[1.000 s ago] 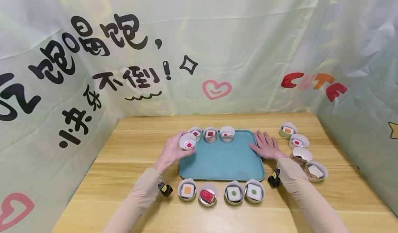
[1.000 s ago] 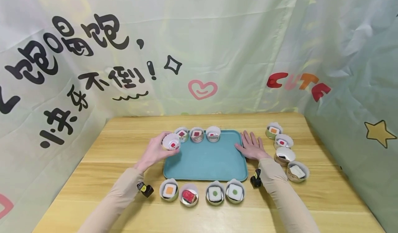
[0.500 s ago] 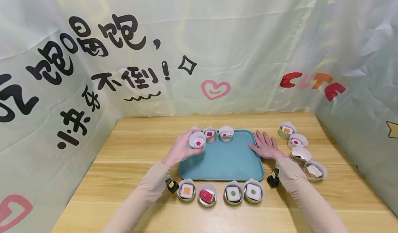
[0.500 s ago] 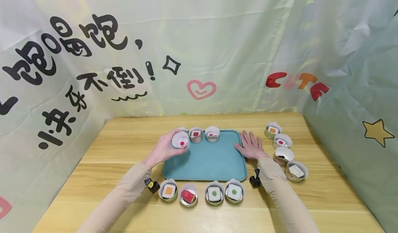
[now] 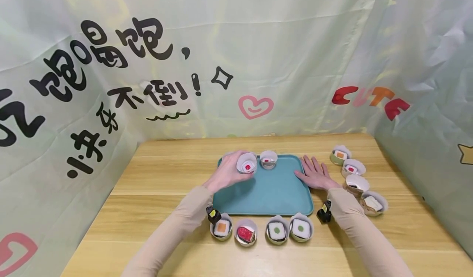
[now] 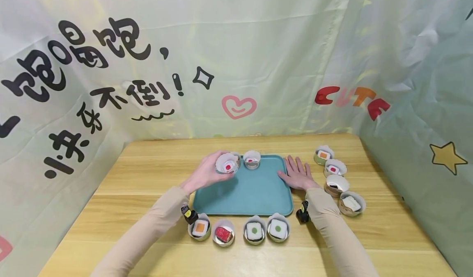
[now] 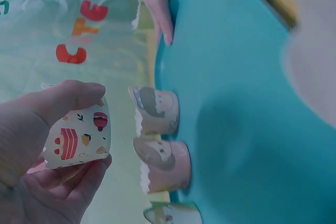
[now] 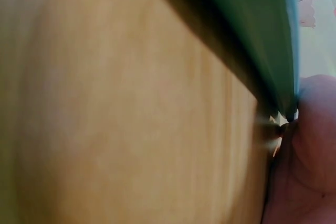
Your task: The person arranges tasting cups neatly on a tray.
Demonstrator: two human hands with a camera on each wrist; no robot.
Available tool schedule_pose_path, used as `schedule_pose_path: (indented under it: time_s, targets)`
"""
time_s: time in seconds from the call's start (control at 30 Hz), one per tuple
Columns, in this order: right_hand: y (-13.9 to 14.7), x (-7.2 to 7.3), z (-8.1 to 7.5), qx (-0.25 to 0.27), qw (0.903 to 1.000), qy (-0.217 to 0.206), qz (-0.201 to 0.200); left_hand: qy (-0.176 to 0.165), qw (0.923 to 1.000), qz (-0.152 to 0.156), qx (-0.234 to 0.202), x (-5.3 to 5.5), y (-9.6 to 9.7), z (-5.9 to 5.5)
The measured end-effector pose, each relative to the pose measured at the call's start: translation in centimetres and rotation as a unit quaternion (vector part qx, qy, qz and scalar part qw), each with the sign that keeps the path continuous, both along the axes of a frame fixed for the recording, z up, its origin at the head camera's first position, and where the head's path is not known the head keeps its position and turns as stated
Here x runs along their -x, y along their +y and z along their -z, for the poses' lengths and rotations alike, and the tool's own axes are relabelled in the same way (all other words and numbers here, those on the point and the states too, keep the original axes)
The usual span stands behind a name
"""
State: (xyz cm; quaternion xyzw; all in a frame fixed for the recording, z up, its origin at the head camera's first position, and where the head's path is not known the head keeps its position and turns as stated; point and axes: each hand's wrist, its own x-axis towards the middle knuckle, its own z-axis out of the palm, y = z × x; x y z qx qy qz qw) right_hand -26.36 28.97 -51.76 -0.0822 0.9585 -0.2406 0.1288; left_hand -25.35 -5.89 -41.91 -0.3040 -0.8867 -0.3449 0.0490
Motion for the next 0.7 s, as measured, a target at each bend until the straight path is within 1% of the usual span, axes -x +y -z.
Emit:
schedule_pose_path:
  time_s: [0.07, 0.23, 0.43, 0.53, 0.7]
  targets:
    - [0.0, 0.0, 0.0, 0.000, 1.0000, 0.001, 0.000, -0.002, 1.0000, 0.008, 0.004, 0.1, 0.5, -0.1]
    - [-0.1, -0.1, -0.1, -0.001, 1.0000, 0.002, 0.001, -0.029, 0.9992, 0.023, 0.014, 0.6, 1.8, -0.4]
    - [-0.1, -0.2, -0.1, -0.002, 1.0000, 0.002, 0.001, -0.039, 0.9976, 0.053, 0.023, 1.3, 3.7, -0.9]
    - [-0.1, -0.1, -0.1, -0.004, 1.0000, 0.003, 0.002, -0.041, 0.9965, 0.063, 0.034, 1.7, 4.7, -1.0]
    - [-0.2, -0.1, 0.0, -0.005, 1.0000, 0.005, 0.004, -0.052, 0.9940, 0.070, 0.065, 2.4, 6.4, -1.2]
